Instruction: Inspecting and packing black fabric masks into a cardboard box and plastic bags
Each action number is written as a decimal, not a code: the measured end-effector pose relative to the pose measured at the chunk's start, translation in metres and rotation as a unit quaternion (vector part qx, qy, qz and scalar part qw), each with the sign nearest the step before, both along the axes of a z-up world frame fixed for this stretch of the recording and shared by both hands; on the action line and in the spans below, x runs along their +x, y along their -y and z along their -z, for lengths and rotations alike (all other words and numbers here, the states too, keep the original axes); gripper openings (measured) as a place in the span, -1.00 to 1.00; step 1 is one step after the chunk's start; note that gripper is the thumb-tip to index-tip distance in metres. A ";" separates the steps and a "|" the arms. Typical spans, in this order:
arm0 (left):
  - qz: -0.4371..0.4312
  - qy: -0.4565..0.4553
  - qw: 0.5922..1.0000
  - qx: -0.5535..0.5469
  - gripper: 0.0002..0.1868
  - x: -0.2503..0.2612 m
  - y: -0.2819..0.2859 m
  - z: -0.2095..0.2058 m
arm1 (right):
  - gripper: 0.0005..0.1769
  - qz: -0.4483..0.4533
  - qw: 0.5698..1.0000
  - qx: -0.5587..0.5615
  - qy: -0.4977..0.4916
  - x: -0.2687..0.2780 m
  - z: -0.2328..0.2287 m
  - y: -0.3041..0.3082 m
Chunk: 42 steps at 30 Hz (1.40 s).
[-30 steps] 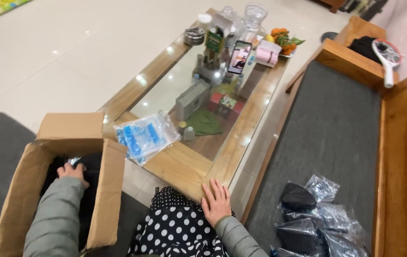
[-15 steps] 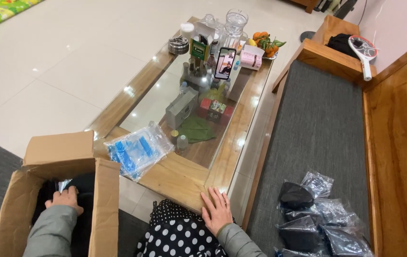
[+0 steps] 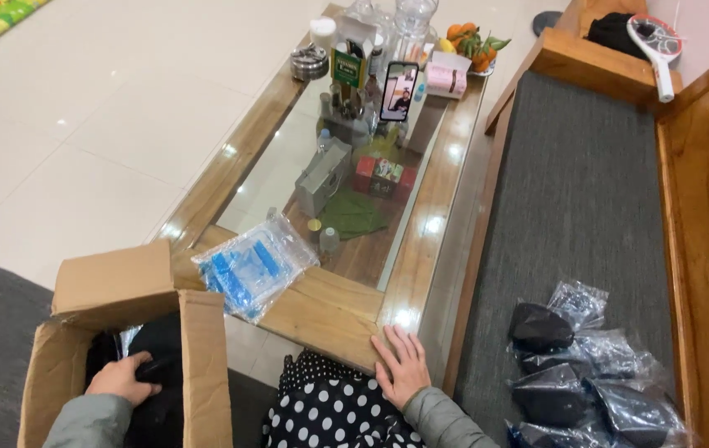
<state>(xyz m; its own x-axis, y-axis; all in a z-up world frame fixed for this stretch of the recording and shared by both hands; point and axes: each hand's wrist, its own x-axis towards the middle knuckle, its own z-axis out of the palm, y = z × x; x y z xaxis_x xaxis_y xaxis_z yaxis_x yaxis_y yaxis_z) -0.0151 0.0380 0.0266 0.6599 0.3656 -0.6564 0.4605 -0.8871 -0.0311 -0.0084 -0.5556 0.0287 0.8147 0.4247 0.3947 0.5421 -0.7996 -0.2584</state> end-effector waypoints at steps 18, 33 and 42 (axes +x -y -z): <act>-0.103 0.301 0.945 0.070 -0.54 -0.043 0.043 -0.191 | -0.38 0.022 0.987 -0.011 -0.159 -0.001 -0.013 -0.005; 0.375 0.247 0.893 -0.016 -0.65 0.019 0.361 -0.142 | 0.08 -0.057 0.929 0.279 -0.236 -0.004 -0.140 -0.060; 0.146 0.557 0.770 -0.274 -0.31 0.004 0.381 -0.154 | -0.45 -0.083 0.879 0.407 -0.233 0.021 -0.088 -0.035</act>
<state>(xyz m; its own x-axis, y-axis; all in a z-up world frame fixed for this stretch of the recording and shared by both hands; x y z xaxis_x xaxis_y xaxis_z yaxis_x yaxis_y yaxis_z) -0.0115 -0.3434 0.1801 0.9269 -0.0353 0.3735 -0.2905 -0.6978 0.6548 0.0125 -0.5203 0.1172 0.9217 0.2857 0.2623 0.3174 -0.1670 -0.9335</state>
